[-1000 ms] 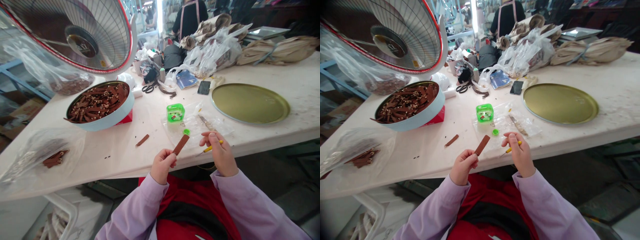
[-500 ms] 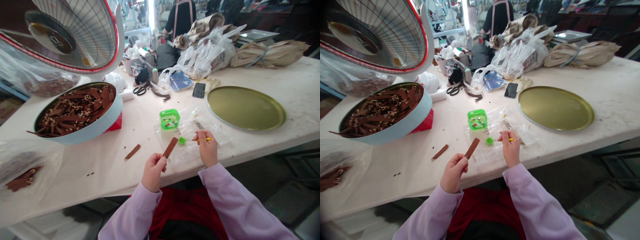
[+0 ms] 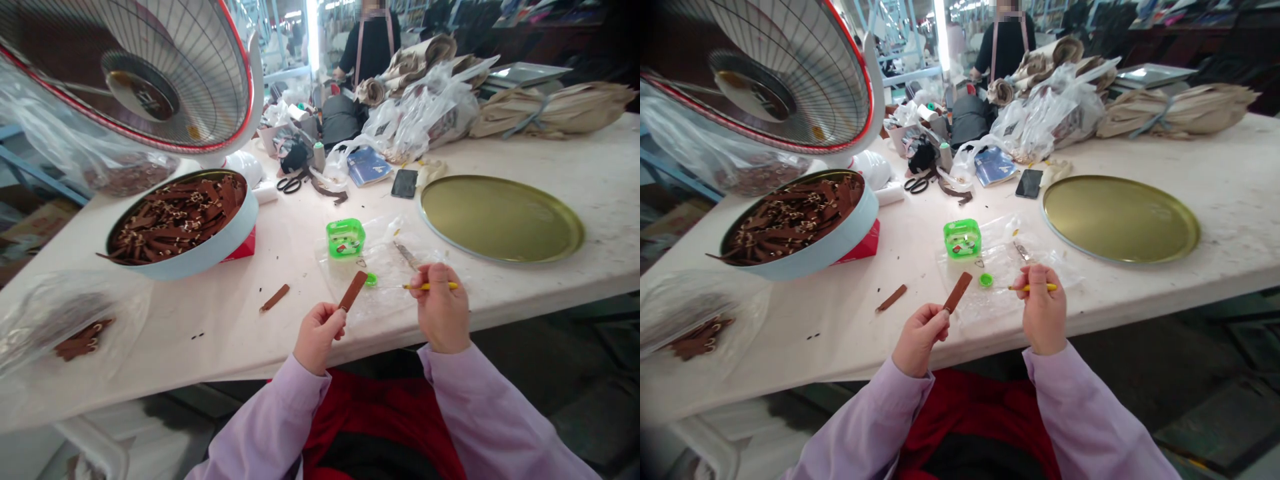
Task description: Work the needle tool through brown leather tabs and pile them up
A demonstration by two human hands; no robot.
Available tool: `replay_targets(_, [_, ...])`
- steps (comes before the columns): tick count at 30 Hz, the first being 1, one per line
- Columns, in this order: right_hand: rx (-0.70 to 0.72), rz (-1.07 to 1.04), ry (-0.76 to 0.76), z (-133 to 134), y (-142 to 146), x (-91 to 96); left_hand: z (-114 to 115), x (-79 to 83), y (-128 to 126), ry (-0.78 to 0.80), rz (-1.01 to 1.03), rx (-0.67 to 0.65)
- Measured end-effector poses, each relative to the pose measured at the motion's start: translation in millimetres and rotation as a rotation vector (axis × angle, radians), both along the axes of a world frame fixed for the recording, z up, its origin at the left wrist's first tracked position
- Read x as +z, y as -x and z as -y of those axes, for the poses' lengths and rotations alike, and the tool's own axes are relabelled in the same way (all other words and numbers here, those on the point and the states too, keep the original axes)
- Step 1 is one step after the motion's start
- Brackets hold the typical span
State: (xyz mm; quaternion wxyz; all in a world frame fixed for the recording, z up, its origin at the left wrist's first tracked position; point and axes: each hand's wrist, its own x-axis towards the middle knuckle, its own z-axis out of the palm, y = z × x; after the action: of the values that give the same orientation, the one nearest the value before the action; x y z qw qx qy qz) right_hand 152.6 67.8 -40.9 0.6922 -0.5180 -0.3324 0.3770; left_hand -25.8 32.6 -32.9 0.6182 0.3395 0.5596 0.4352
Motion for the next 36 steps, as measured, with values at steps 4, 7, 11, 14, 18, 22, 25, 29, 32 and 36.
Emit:
replay_targets(4, [0.168, -0.232, -0.028, 32.9, 7.2, 35.3, 13.8, 11.3, -4.1, -0.01, 0.039, -0.117])
replay_targets(7, [0.196, -0.226, -0.028, 49.1, 12.2, 46.6, 25.1, 21.0, -6.0, -0.023, 0.048, -0.147])
replay_targets(11, [0.221, -0.19, -0.042, 60.3, 19.1, 48.0, 38.0, 31.7, -7.3, -0.057, 0.051, -0.165])
replay_targets(14, [0.25, -0.181, -0.041, 67.1, 23.1, 49.1, 45.3, 36.4, -8.8, -0.082, 0.016, -0.15])
replay_targets(18, [0.2, -0.22, -0.09, 76.7, 15.6, 52.9, 51.3, 37.3, -7.5, -0.125, -0.05, -0.107])
replay_targets(22, [0.126, -0.048, -0.119, 88.7, 5.6, 52.4, 55.4, 36.8, -2.9, -0.145, -0.063, -0.073])
replay_targets(25, [0.337, 0.201, 0.007, 97.3, 13.9, 48.6, 59.8, 39.7, -3.3, -0.152, -0.033, -0.111])
replay_targets(29, [0.576, 0.399, 0.103, 98.5, 33.9, 45.6, 63.9, 45.3, -3.4, -0.156, -0.034, -0.176])
replay_targets(32, [0.604, 0.44, 0.155, 92.7, 40.4, 45.6, 62.4, 44.9, 2.1, -0.161, -0.053, -0.2])
replay_targets(36, [0.755, 0.4, 0.205, 85.5, 45.1, 40.0, 60.9, 35.3, 7.7, -0.189, -0.172, -0.176])
